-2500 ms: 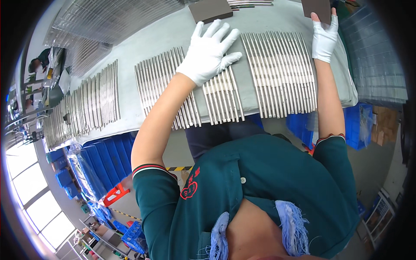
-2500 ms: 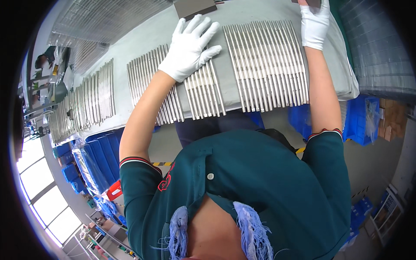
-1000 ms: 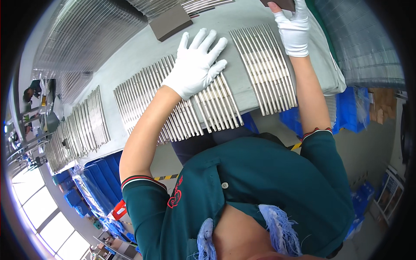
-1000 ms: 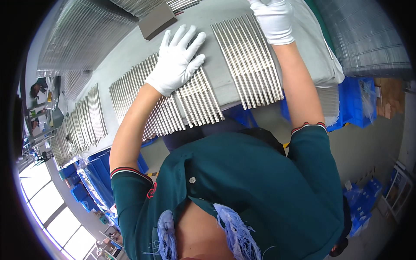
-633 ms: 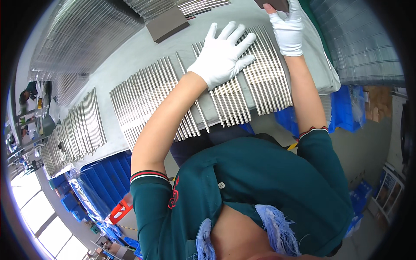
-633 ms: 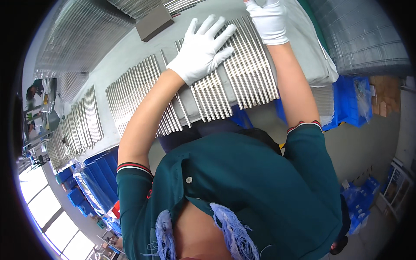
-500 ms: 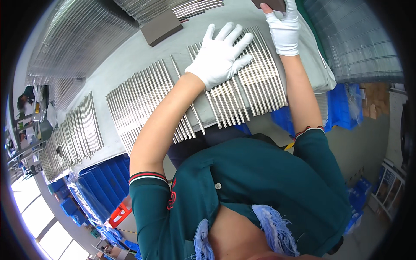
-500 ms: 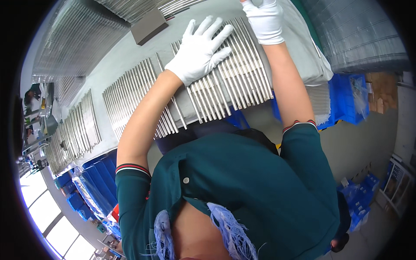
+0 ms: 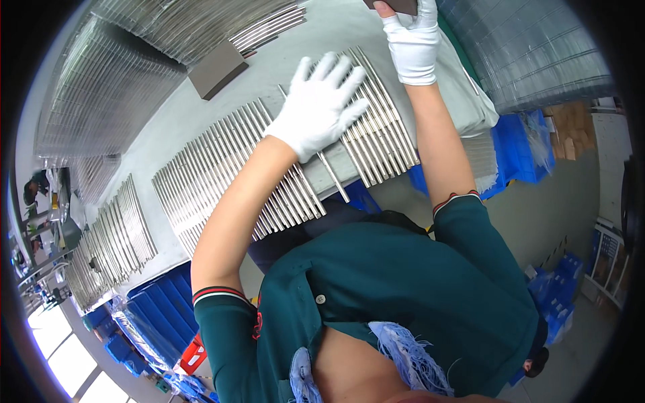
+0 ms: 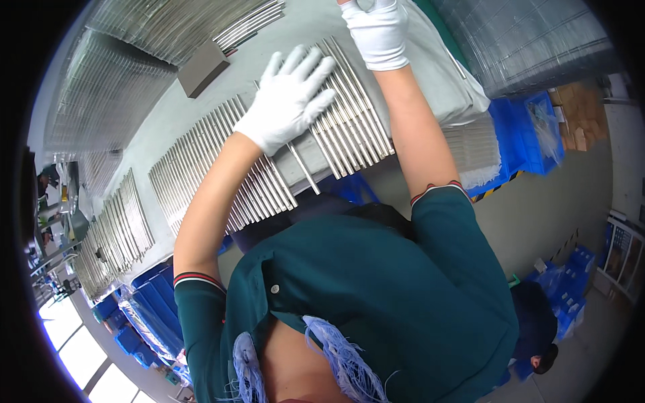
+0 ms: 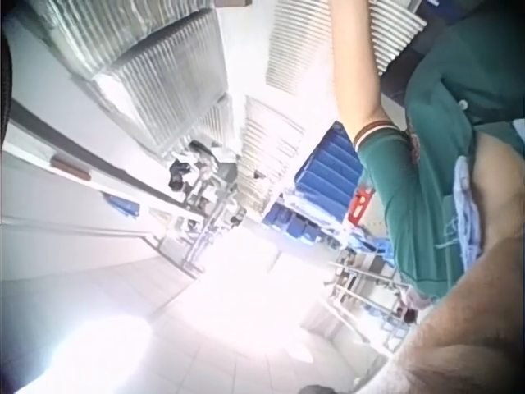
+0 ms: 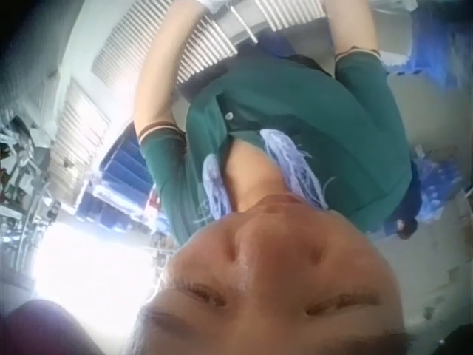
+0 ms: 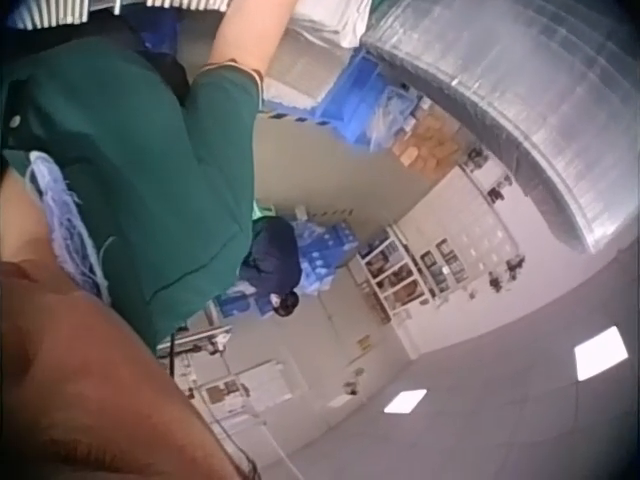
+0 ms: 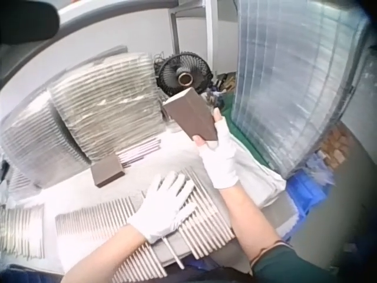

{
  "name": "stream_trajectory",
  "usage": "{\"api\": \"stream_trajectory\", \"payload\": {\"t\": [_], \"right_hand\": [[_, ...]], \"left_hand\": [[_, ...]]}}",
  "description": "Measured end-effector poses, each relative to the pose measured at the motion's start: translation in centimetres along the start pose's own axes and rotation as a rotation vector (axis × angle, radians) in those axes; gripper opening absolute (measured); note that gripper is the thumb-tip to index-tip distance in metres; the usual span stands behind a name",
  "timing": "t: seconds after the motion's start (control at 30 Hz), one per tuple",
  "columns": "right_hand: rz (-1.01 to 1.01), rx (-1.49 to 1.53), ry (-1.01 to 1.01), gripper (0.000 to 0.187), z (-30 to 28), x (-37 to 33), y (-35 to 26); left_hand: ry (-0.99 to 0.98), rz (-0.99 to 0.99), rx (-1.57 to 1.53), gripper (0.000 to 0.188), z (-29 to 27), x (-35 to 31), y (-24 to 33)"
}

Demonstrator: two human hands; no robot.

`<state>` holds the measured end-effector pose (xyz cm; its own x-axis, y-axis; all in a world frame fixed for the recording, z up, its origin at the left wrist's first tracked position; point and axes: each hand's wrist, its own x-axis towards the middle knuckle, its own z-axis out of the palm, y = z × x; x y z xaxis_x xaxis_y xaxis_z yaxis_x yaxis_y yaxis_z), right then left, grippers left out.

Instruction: Arranging and aligning thin metal rods on a workstation using an alignment block to prepare them for processing.

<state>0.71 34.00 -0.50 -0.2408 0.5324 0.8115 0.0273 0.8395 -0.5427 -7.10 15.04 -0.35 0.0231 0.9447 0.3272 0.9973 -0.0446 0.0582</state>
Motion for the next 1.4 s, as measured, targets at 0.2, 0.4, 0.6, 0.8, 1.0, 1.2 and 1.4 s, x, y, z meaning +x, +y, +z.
{"api": "stream_trajectory", "payload": {"t": [0.2, 0.4, 0.6, 0.8, 1.0, 1.2, 1.4], "right_hand": [[0.026, -0.026, -0.072, 0.076, -0.3, 0.0, -0.1], [0.047, 0.009, -0.081, 0.074, -0.2, 0.1, -1.0], [0.030, -0.013, -0.109, 0.073, 0.1, -0.3, -0.8], [0.052, -0.017, -0.125, 0.072, 0.7, -0.7, -0.8], [0.132, 0.004, -0.160, 0.072, 0.4, -0.8, -0.8], [0.134, 0.011, -0.175, 0.071, 0.6, -0.7, -0.8], [0.098, 0.175, -0.125, 0.075, 1.3, -1.3, 1.5]], "left_hand": [[0.000, 0.054, -0.063, 0.054, 2.7, 2.9, 2.5], [-0.231, -0.007, -0.069, 0.061, -0.3, -2.0, 1.1], [-0.227, -0.035, -0.197, 0.063, -2.9, -5.0, 4.8], [-0.121, 0.084, -0.370, 0.063, -0.8, -4.0, 10.0], [-0.118, 0.041, -0.283, 0.054, 0.4, -4.8, 10.2], [-0.086, 0.044, -0.320, 0.059, -0.1, -5.2, 9.8], [-0.177, -0.039, -0.325, 0.085, -2.3, -6.9, 9.0]]}}
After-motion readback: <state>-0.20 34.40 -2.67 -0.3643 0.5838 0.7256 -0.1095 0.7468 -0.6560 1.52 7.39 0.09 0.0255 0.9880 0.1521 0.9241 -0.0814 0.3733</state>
